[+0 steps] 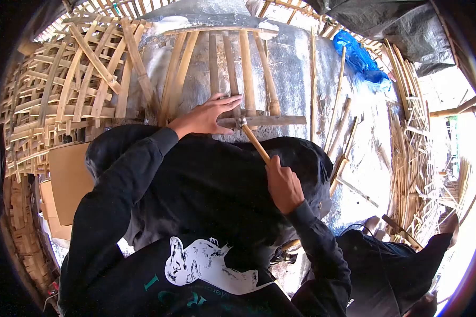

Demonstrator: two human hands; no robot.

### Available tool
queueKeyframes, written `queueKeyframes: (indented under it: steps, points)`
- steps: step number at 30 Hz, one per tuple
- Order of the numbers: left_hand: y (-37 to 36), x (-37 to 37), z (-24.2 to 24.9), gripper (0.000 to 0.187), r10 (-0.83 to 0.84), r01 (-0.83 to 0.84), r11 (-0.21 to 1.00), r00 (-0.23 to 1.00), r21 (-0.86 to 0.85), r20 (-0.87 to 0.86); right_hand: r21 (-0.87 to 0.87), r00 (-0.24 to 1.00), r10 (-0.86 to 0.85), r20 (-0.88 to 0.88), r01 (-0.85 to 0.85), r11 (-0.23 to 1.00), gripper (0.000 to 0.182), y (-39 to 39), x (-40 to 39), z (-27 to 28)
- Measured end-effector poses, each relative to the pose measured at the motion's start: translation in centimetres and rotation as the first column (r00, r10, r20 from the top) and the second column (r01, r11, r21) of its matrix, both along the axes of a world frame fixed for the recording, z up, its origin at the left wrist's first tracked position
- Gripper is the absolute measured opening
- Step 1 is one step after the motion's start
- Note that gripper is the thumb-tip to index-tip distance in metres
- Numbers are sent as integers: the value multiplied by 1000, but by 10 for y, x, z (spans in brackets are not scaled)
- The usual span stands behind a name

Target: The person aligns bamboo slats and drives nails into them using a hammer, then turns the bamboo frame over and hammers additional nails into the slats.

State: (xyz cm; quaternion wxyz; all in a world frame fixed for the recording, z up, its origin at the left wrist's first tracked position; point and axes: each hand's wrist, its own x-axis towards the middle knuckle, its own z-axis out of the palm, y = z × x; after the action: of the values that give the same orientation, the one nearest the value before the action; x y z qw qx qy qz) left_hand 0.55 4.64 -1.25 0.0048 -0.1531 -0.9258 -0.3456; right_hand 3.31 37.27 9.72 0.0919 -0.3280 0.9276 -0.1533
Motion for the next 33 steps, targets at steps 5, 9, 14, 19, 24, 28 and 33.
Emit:
queueKeyframes:
  steps: [5, 9, 14, 19, 24, 28, 33]
  points:
    - [0, 1, 0, 102, -14, 14, 1000, 1000, -2, 6, -116, 998, 9, 68, -1, 993, 21, 1, -5, 24]
    - [8, 10, 29, 98, 60, -45, 991, 992, -129, 110, -143, 989, -121, 80, 132, 981, 19, 15, 0, 14]
    - [22, 6, 37, 92, 55, -88, 886, 995, -456, -84, -149, 995, -91, 38, 96, 984, 18, 24, 9, 5]
    - [36, -5, 14, 95, 9, -66, 964, 976, -259, -216, 42, 996, -50, -69, 53, 998, 19, 21, 5, 11]
    - [36, -12, 9, 99, -9, -13, 970, 996, -243, -86, 63, 990, 26, -140, -18, 998, 16, 13, -3, 13]
    - [32, -11, 13, 89, -7, -29, 979, 985, -202, -173, 86, 973, 86, -213, -69, 994, 17, 7, -11, 18]
    - [36, -15, 19, 91, 13, -28, 962, 998, -272, -58, 300, 968, 108, -226, -36, 953, 25, 9, -11, 23]
